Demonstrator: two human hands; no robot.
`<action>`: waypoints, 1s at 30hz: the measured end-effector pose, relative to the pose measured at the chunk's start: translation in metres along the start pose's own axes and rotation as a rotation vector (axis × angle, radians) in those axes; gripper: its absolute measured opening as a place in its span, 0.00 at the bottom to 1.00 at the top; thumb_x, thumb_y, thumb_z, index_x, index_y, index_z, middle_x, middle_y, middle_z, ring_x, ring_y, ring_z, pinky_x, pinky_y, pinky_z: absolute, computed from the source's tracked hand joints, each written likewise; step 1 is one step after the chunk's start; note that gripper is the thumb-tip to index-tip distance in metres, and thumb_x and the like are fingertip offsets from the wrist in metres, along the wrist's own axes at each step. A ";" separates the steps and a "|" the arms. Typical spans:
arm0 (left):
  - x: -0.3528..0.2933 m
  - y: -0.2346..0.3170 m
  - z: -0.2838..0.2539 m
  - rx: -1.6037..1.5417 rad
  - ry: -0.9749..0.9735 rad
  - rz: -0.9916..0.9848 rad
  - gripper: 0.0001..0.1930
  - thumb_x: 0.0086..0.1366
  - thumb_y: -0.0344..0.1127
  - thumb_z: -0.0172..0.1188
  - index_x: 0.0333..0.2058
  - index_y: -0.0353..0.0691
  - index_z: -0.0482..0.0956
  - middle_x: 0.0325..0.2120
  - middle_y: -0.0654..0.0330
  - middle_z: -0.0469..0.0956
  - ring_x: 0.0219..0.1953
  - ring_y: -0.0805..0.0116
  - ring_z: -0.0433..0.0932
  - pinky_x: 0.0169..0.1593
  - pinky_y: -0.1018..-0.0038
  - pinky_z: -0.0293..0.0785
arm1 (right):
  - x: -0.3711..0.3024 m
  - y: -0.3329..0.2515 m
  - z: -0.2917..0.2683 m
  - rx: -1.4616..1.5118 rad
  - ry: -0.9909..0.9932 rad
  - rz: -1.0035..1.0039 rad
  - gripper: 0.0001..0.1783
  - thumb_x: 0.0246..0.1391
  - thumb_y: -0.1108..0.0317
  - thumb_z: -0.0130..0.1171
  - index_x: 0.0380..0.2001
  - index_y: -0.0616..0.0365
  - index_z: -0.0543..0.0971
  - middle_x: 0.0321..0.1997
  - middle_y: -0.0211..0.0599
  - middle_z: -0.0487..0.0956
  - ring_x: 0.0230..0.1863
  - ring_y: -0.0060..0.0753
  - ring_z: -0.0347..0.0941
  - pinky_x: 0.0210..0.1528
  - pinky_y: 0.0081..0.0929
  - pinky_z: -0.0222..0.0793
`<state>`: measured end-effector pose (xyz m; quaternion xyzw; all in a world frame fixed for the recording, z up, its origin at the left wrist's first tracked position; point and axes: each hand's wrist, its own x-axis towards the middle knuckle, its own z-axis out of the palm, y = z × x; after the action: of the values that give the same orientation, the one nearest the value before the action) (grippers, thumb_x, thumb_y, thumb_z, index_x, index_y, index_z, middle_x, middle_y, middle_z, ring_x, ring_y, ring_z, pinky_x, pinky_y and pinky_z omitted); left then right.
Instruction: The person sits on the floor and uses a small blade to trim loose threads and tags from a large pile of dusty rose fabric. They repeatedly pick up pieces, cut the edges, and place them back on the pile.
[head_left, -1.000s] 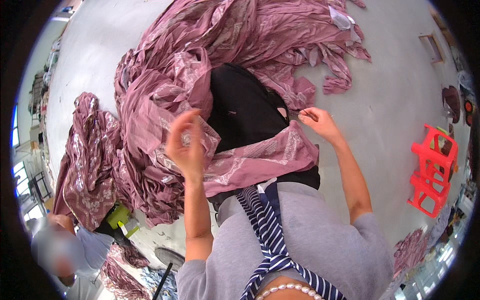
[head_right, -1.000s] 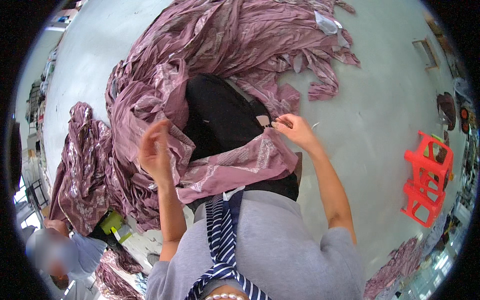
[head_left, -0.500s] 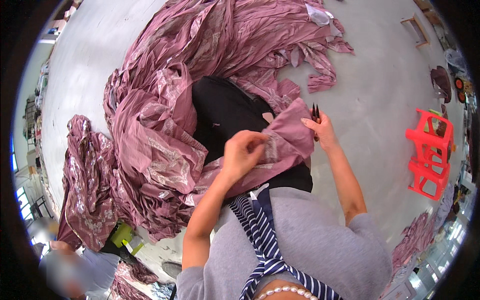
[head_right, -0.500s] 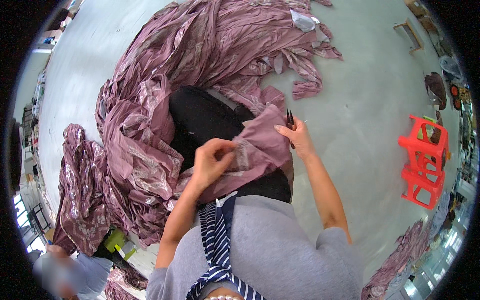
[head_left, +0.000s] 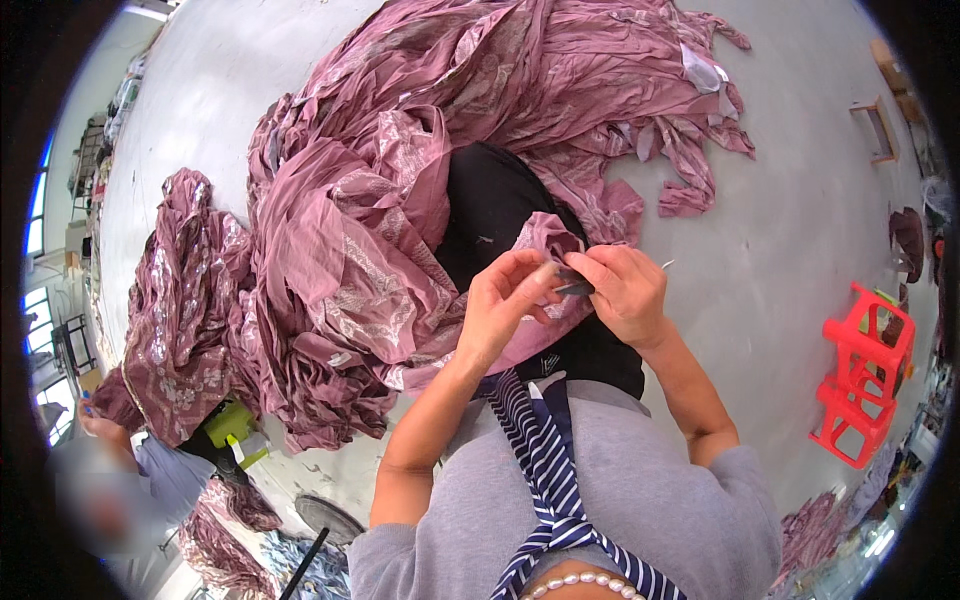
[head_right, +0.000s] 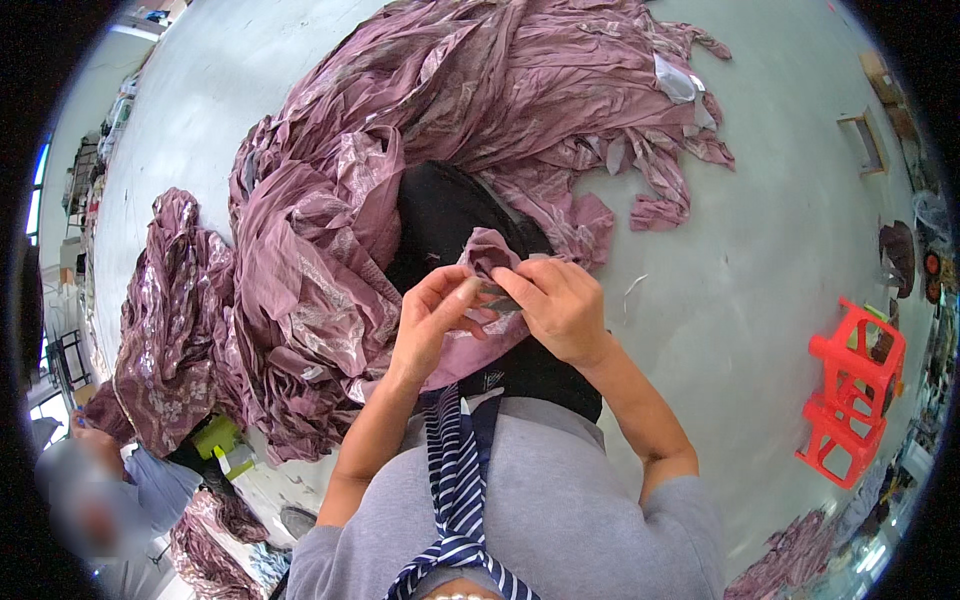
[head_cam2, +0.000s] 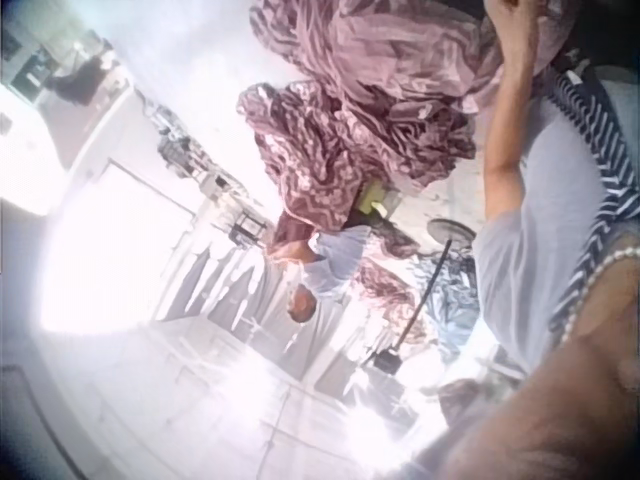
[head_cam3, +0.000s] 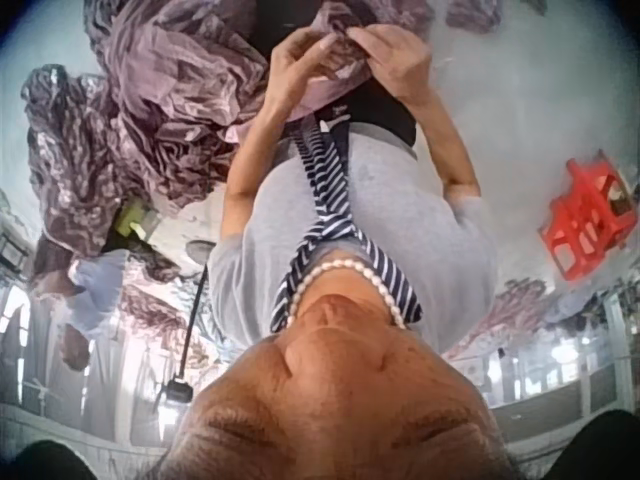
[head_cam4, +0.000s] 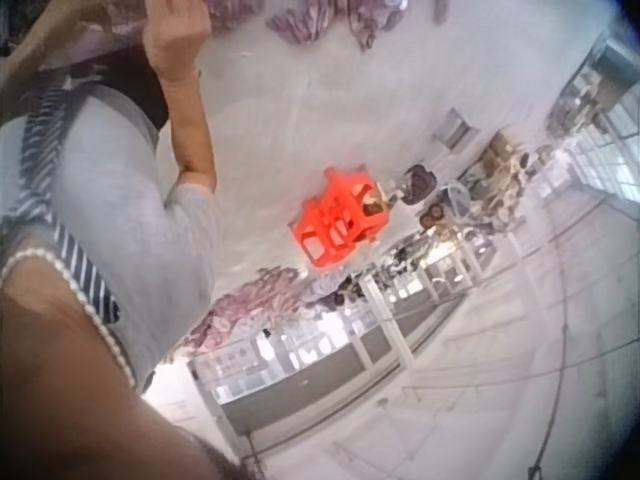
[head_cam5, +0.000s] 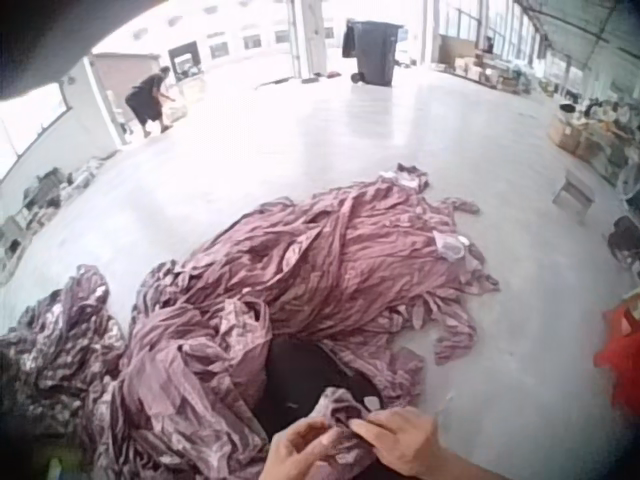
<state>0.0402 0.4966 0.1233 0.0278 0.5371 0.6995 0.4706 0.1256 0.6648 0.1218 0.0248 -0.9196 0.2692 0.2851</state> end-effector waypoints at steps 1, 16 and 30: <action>0.000 0.000 -0.003 -0.031 0.010 -0.010 0.20 0.65 0.42 0.57 0.50 0.35 0.69 0.37 0.57 0.76 0.36 0.69 0.78 0.28 0.77 0.77 | -0.001 -0.001 0.000 0.002 -0.008 -0.012 0.17 0.39 0.73 0.59 0.38 0.51 0.79 0.30 0.31 0.74 0.28 0.34 0.73 0.29 0.30 0.70; 0.005 -0.012 -0.045 -0.047 0.342 0.165 0.04 0.62 0.31 0.62 0.32 0.40 0.76 0.23 0.73 0.75 0.22 0.88 0.67 0.25 0.89 0.59 | -0.051 -0.032 -0.025 0.050 -0.576 0.145 0.16 0.37 0.69 0.62 0.35 0.56 0.78 0.31 0.31 0.76 0.31 0.32 0.74 0.30 0.28 0.67; 0.008 -0.030 -0.056 -0.192 0.324 0.098 0.05 0.62 0.32 0.61 0.35 0.42 0.75 0.26 0.71 0.76 0.27 0.84 0.73 0.31 0.88 0.67 | -0.041 -0.028 -0.001 0.570 -0.236 0.808 0.09 0.51 0.69 0.64 0.27 0.64 0.76 0.18 0.31 0.74 0.20 0.13 0.64 0.23 0.18 0.62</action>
<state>0.0238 0.4608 0.0727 -0.1041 0.5346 0.7649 0.3440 0.1658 0.6371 0.1142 -0.2259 -0.7717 0.5935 0.0340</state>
